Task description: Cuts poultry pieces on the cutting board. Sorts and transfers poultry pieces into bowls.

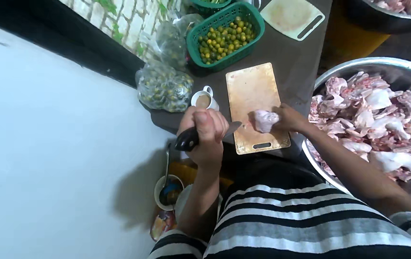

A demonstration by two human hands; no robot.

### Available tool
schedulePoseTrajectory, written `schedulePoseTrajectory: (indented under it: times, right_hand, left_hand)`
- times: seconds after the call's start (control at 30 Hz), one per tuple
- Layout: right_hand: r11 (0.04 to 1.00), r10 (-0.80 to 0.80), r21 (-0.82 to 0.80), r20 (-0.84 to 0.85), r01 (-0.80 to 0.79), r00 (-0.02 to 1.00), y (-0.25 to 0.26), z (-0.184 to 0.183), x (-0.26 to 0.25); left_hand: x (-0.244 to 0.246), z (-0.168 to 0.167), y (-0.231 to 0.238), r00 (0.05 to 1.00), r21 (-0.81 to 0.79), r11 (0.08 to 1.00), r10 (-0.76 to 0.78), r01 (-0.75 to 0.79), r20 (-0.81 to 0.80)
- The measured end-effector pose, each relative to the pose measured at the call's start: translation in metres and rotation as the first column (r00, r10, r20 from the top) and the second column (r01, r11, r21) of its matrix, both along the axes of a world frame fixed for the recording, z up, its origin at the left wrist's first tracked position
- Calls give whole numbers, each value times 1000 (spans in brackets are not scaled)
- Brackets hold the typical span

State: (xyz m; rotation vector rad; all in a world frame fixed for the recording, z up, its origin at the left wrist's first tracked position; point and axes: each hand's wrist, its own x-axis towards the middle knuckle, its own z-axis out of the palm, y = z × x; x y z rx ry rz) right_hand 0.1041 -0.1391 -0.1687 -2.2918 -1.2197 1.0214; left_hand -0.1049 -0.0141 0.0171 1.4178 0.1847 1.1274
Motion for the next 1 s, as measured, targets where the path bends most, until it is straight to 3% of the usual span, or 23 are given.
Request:
schedulePoseTrajectory:
  times: [0.03, 0.1, 0.2, 0.27, 0.4, 0.5, 0.63, 0.87, 1.0]
  right_hand:
    - [988, -147, 23, -145, 151, 979, -16, 3, -1]
    - [909, -352, 54, -433, 414, 830, -45, 15, -4]
    - [762, -372, 58, -777, 645, 509, -77, 30, -11]
    - [674, -311, 75, -873, 735, 375, -89, 40, -15]
    - [526, -210, 91, -950, 845, 233, -98, 52, -24]
    - [363, -183, 42, -976, 931, 115, -93, 60, -31]
    - [273, -149, 71, -982, 959, 115, -96, 77, -34]
    - [266, -23, 213, -973, 940, 228, -107, 103, -40]
    - [241, -51, 244, -963, 939, 264, -117, 113, -43]
  left_hand:
    - [0, -2, 0, 1000, -12, 1000, 4, -4, -17]
    - [3, -5, -1, 999, -39, 999, -4, 2, -46]
    - [15, -8, -4, 997, -33, 998, -56, 54, -58]
    - [25, -10, -6, 993, -18, 994, -112, 111, -30]
    - [42, -9, -14, 981, -22, 982, -190, 189, -34]
    - [50, -8, -19, 975, -25, 976, -218, 217, -38]
    - [54, -8, -21, 972, -32, 972, -233, 232, -38]
    - [63, -14, -23, 973, -51, 972, -230, 229, -7]
    - [70, -22, -25, 963, -65, 962, -268, 265, -38]
